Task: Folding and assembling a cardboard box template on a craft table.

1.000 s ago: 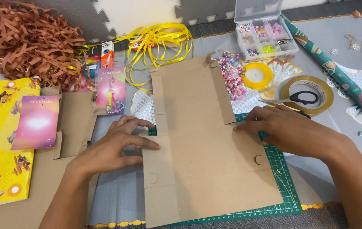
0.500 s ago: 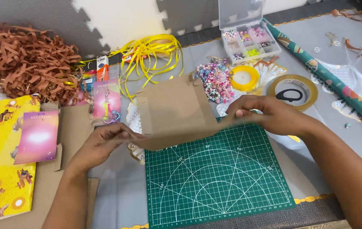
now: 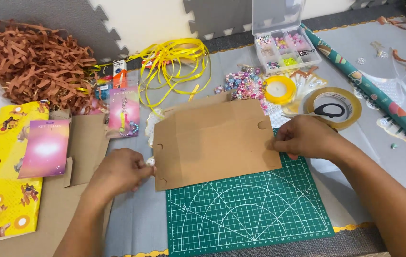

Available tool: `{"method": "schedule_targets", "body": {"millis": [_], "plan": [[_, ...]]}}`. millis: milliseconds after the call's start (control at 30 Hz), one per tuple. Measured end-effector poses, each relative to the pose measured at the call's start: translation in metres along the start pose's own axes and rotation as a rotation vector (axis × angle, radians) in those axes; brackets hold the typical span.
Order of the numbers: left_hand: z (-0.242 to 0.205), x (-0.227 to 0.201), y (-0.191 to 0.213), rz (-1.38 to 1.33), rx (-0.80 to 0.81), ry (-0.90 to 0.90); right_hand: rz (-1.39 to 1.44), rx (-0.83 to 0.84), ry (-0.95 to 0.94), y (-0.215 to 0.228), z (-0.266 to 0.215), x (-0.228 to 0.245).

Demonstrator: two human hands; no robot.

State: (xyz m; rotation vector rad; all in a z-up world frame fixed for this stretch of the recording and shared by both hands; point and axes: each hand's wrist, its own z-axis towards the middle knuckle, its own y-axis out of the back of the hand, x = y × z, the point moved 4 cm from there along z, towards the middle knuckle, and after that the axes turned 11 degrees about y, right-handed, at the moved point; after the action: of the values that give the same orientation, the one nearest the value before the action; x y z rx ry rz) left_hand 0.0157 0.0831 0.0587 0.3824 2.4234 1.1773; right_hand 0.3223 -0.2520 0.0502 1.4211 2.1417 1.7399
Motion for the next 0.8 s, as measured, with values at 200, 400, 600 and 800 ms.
{"method": "schedule_targets", "body": {"millis": [200, 400, 600, 800], "plan": [[-0.018, -0.034, -0.033, 0.026, -0.631, -0.745, -0.433, -0.416, 0.223, -0.007, -0.012, 0.019], [-0.025, -0.064, -0.102, 0.397, -0.500, -1.067, -0.420, -0.343, 0.982, -0.078, -0.015, 0.059], [-0.031, -0.067, -0.100, 0.394, -0.348, -1.138, -0.511, -0.200, 1.102, -0.103, -0.017, 0.065], [-0.023, -0.065, -0.097, 0.201, -0.136, -1.027, -1.096, -0.399, 0.966, -0.103, -0.014, 0.049]]}}
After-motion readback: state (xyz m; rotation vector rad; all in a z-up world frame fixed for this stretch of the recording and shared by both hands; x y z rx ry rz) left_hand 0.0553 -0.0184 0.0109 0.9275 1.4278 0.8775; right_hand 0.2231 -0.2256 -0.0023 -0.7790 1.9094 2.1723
